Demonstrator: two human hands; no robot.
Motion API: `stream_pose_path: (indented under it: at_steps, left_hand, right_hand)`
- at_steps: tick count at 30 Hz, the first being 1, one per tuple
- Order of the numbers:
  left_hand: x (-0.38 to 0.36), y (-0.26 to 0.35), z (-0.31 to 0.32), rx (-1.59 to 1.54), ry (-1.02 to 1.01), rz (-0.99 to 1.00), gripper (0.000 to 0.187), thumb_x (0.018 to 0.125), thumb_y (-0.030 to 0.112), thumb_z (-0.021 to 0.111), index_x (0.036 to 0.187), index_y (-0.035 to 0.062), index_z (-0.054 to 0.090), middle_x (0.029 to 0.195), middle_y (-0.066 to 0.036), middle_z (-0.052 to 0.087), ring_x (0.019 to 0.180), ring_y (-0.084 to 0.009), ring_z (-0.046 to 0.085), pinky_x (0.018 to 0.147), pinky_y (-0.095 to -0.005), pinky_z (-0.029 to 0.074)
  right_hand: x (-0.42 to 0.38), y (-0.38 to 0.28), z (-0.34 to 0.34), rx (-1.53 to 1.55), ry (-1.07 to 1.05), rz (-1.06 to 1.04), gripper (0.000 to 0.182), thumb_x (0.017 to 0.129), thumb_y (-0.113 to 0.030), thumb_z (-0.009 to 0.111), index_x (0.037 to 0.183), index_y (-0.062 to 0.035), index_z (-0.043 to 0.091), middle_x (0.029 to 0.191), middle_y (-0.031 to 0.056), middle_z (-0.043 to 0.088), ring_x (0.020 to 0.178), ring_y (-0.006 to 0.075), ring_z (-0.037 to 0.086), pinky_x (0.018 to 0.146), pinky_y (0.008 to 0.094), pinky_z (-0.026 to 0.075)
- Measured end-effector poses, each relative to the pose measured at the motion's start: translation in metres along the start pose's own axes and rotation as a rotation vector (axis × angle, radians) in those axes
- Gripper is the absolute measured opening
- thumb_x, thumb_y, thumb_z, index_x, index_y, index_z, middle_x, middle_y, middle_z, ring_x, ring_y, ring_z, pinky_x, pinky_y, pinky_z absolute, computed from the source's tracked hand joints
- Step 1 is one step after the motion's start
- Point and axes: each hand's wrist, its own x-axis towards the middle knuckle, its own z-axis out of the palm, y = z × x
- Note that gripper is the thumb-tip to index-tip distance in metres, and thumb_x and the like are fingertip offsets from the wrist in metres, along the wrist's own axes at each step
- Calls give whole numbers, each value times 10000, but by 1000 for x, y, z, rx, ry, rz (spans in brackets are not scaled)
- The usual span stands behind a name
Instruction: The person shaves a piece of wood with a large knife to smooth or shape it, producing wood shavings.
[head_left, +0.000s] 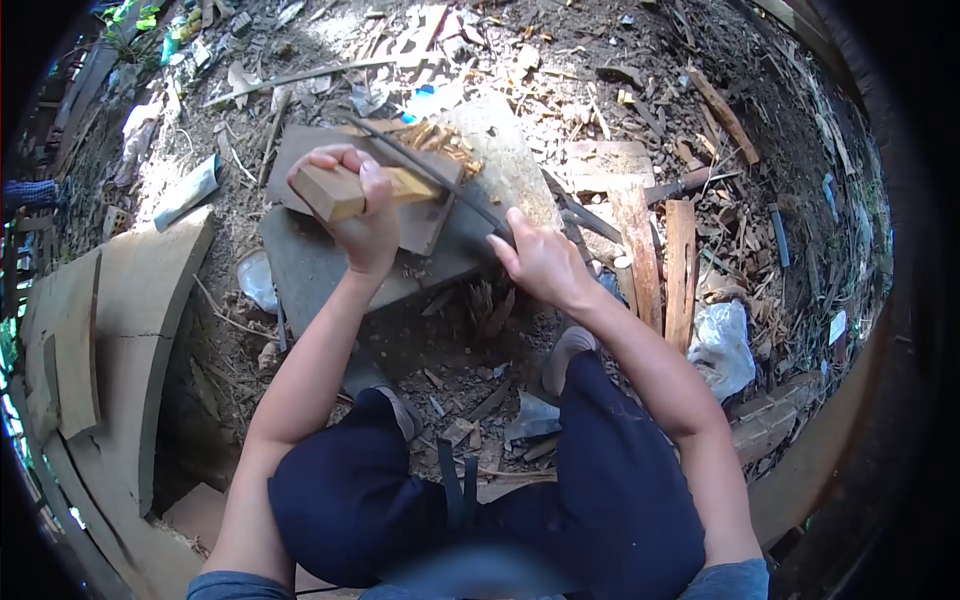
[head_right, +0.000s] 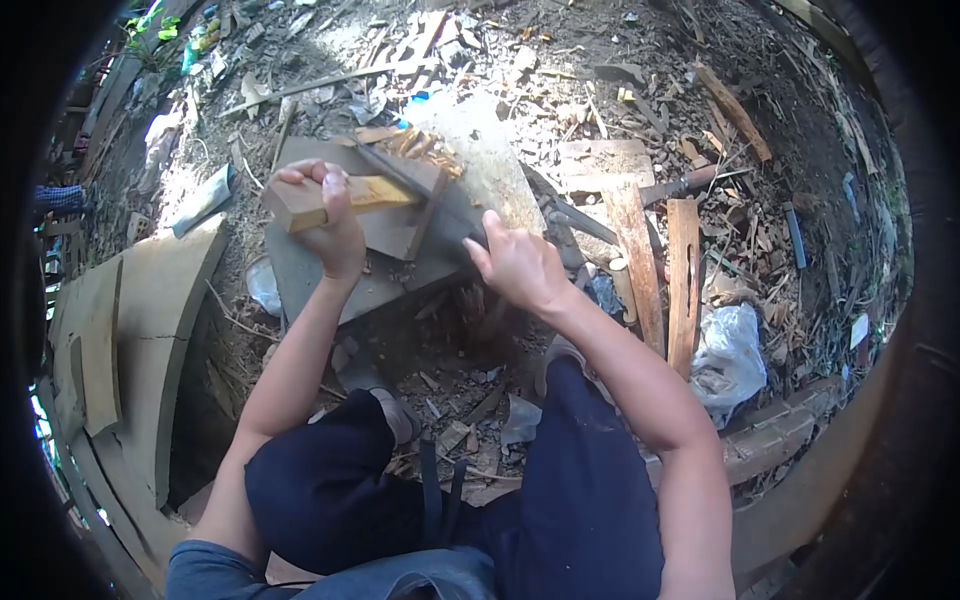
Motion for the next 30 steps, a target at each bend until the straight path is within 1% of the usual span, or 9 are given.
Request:
stream_pose_path:
  at_steps: [3,8,12,15,18,24,26,28,30]
  left_hand:
    - [-2,-3,-4,-3,25,37,316,838,-22,525,1050,82,315,945,-57,424,839,-125,451,786,-290,439]
    - [-3,7,-9,-143,0,0,280,857,-22,495,1053,98,335,942,-81,462,821,-160,508,839,-384,467]
    - [12,8,-18,-227,171,-187,211,843,25,499,979,93,353,876,-67,457,786,-171,502,840,-401,466]
    - [25,-9,-48,-622,321,-684,145,850,151,507,844,71,386,819,-74,453,781,-194,513,852,-391,474]
    - [21,-12,-55,-867,330,-893,148,824,156,529,832,54,423,833,-84,479,817,-208,516,884,-390,475]
    - [17,-3,-45,-914,358,-979,222,802,181,578,912,17,477,880,-153,510,944,-284,545,996,-427,460]
    - [18,4,-40,-938,327,-966,263,813,193,576,973,8,481,920,-159,514,953,-286,547,1062,-443,431]
    - [18,5,-41,-945,271,-929,301,812,199,585,1023,11,479,963,-166,514,948,-282,552,1092,-449,410]
    - [19,11,-36,-900,182,-882,370,813,225,573,1097,11,470,1004,-175,520,974,-293,567,1091,-457,408]
  right_hand:
    - [5,-10,-21,214,-213,136,397,970,-377,486,1036,14,491,811,311,633,833,493,624,764,541,484]
    - [10,-23,-47,393,-159,95,409,960,-388,517,1050,12,519,767,314,617,813,496,615,728,547,463]
    - [10,-17,-42,361,77,2,411,953,-382,545,1071,11,515,738,286,626,734,483,626,652,542,480]
    - [1,-3,-19,240,117,28,386,942,-356,569,1087,-2,517,729,262,637,675,457,638,584,526,499]
    - [-7,12,-2,89,129,29,385,919,-334,608,1133,-26,523,742,238,652,647,425,653,545,497,519]
    - [-11,8,-15,-121,244,-109,295,905,-294,626,1075,-58,578,906,161,634,828,345,648,653,446,527]
    - [-5,4,-16,-66,237,-107,261,929,-286,589,1061,-61,598,961,150,624,919,316,622,743,433,512]
    - [7,-15,-25,363,255,-141,276,958,-305,549,1072,-60,605,956,139,627,878,343,627,774,414,501]
    - [15,-37,-38,663,-5,27,367,985,-365,518,1108,-28,594,898,118,630,790,280,650,706,345,529]
